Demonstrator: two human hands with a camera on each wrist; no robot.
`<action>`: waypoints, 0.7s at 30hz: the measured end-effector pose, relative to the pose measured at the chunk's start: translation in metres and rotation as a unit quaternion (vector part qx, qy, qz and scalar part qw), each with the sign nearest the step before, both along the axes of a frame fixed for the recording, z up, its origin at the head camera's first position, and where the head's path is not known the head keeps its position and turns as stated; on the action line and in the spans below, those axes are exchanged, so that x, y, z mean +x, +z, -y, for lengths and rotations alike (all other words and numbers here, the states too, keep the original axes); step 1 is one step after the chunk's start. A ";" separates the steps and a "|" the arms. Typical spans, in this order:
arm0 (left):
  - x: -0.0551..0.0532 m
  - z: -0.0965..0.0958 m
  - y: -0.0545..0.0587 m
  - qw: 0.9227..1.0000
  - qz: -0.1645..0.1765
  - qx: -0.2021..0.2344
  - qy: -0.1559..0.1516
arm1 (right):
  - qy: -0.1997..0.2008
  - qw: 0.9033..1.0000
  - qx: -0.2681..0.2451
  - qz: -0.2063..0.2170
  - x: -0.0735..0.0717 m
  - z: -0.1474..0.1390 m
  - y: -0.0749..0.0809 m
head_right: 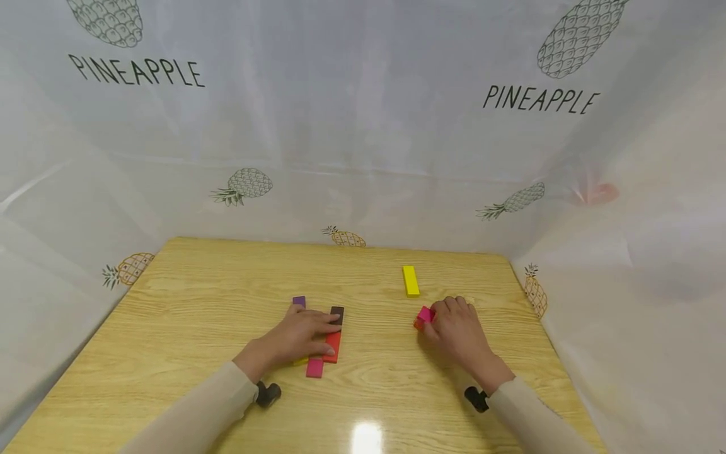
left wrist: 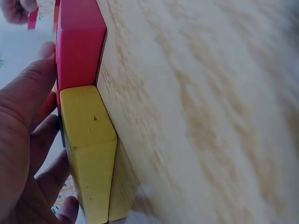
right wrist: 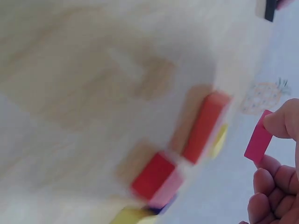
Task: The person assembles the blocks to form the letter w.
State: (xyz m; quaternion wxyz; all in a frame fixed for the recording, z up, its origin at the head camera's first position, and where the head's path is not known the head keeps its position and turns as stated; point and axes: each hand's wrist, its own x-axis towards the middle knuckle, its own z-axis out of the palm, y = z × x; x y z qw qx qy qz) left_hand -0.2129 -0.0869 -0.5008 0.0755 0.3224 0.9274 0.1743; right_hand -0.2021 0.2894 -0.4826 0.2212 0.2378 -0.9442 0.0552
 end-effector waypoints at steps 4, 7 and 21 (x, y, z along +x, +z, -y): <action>-0.002 -0.001 -0.002 1.000 0.000 -0.004 -0.001 | 0.024 1.000 0.015 -0.004 -0.016 0.030 0.003; -0.003 -0.001 -0.002 1.000 0.000 -0.006 -0.001 | 0.039 0.999 0.021 0.003 -0.029 0.056 0.003; -0.007 0.000 0.001 0.999 -0.019 -0.034 -0.036 | 0.063 0.990 0.050 0.114 -0.065 0.129 -0.003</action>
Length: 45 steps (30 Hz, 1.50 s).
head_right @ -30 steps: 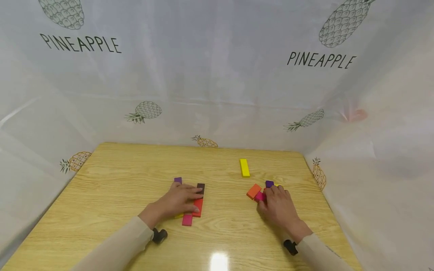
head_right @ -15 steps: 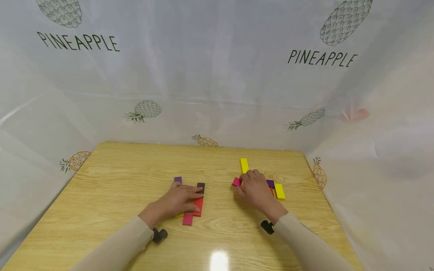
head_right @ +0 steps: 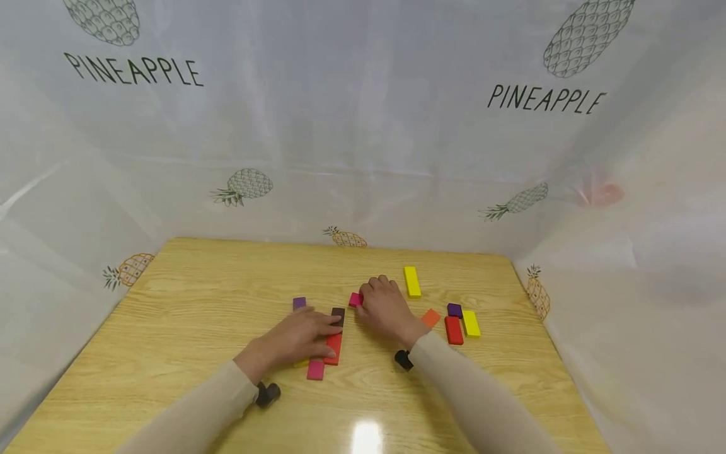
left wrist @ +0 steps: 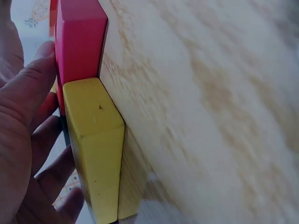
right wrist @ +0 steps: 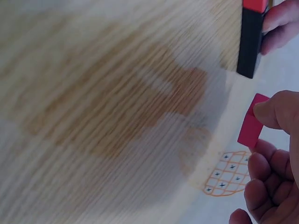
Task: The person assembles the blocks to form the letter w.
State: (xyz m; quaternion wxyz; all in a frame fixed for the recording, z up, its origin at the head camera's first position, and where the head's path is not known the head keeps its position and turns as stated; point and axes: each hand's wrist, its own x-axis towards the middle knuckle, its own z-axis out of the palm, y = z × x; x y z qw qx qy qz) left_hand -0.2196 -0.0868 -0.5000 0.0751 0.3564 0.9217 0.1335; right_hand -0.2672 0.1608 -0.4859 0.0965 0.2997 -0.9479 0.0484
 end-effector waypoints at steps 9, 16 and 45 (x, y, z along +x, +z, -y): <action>-0.002 0.001 0.001 1.000 0.004 -0.004 -0.014 | 0.001 0.999 0.024 0.024 -0.008 0.000 -0.010; -0.002 -0.001 0.002 1.000 0.001 -0.004 -0.012 | 0.014 0.999 0.022 0.030 -0.009 0.002 -0.012; -0.001 0.000 0.001 1.000 0.007 0.001 -0.006 | 0.035 0.998 0.022 0.040 -0.011 0.006 -0.015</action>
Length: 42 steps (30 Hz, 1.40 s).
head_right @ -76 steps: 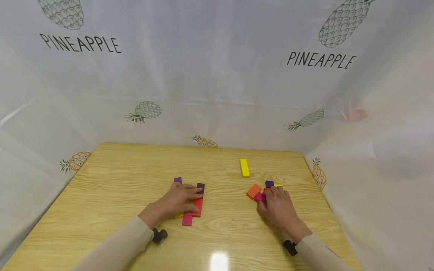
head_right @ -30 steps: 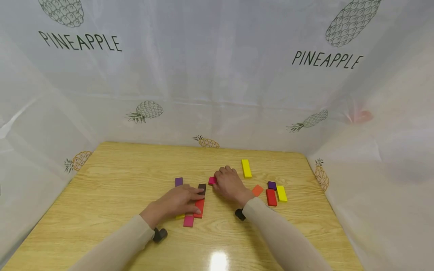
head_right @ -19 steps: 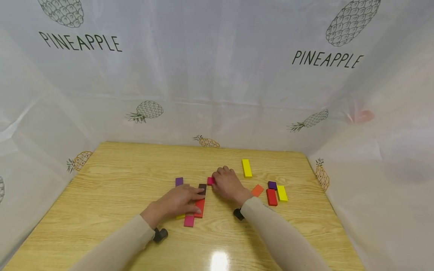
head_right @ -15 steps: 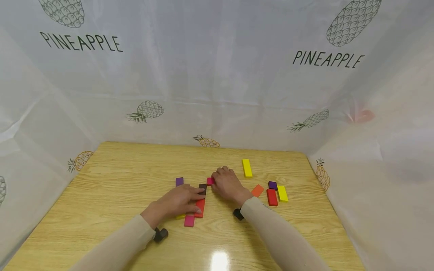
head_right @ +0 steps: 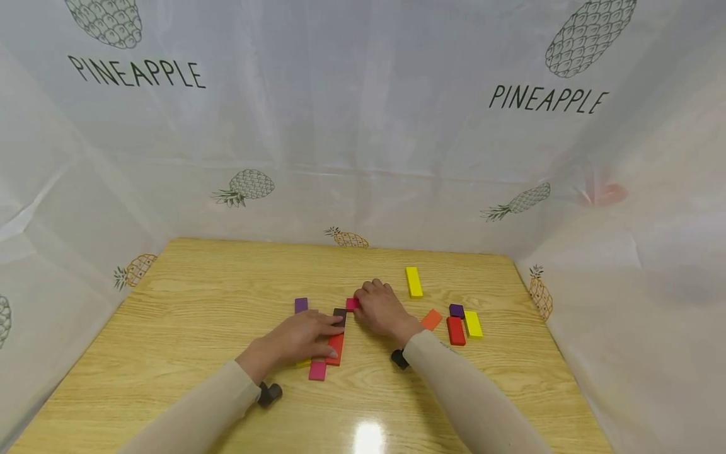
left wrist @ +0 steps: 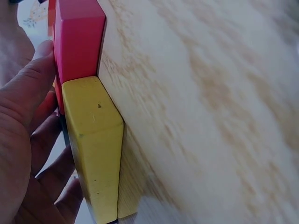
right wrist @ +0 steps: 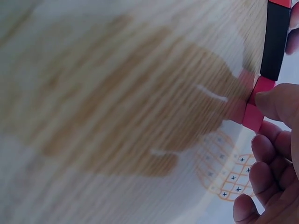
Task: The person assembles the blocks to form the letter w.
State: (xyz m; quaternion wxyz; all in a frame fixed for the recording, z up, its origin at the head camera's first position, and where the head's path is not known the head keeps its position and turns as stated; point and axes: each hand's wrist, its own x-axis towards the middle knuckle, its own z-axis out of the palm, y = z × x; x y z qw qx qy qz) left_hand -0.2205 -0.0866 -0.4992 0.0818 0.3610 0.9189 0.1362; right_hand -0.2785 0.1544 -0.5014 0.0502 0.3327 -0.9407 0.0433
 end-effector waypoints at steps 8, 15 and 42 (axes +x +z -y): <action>0.002 -0.001 0.002 1.000 0.007 -0.002 0.003 | -0.004 1.000 -0.008 0.009 0.001 0.000 0.000; 0.002 -0.001 0.003 1.000 0.010 -0.001 0.007 | -0.005 1.000 -0.007 0.012 0.002 0.000 0.002; 0.002 0.000 0.001 1.000 0.008 0.009 0.007 | -0.016 1.000 0.003 0.009 0.004 -0.003 0.001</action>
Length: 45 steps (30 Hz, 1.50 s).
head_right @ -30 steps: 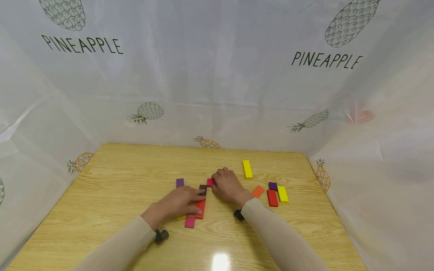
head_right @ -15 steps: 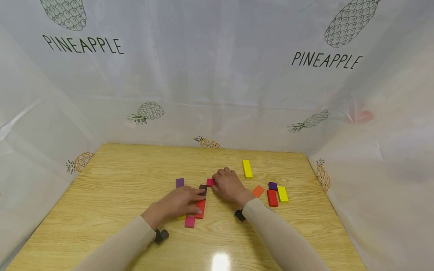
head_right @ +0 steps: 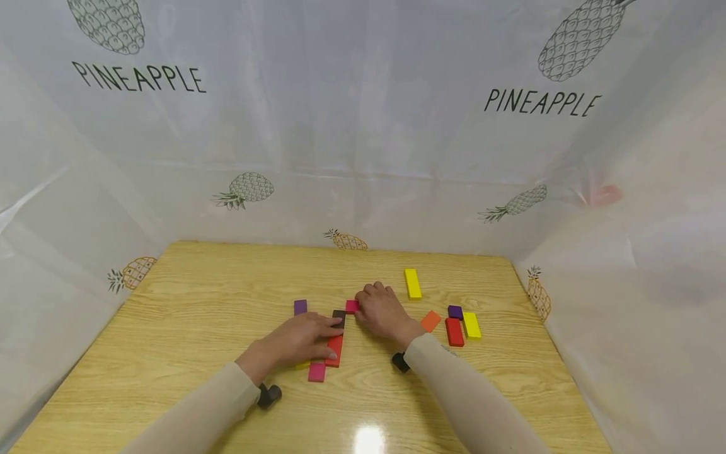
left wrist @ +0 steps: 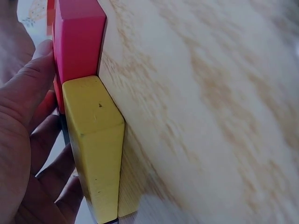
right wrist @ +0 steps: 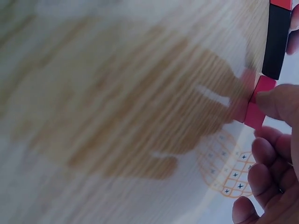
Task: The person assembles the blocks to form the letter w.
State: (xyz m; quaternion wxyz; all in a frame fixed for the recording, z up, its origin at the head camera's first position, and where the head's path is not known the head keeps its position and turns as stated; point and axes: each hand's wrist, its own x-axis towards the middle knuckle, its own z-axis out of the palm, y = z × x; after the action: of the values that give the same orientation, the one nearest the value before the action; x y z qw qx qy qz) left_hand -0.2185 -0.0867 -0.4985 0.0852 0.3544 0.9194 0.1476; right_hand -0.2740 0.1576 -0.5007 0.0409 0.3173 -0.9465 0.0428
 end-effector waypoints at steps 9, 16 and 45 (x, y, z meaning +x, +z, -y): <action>0.002 0.000 -0.001 1.000 0.006 -0.001 0.005 | -0.022 1.000 -0.009 -0.001 0.007 -0.008 0.001; 0.003 0.000 0.000 1.000 0.012 -0.001 0.007 | -0.043 0.997 -0.044 -0.053 0.021 -0.037 0.003; 0.001 0.001 0.001 0.999 0.032 0.001 0.008 | -0.140 0.986 0.011 -0.090 0.057 -0.141 -0.001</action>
State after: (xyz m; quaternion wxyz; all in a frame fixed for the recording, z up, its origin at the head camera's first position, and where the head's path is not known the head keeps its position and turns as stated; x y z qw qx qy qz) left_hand -0.2176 -0.0874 -0.4975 0.1135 0.3426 0.9187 0.1605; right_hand -0.2169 0.2985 -0.5015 0.1282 0.1842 -0.9745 -0.0025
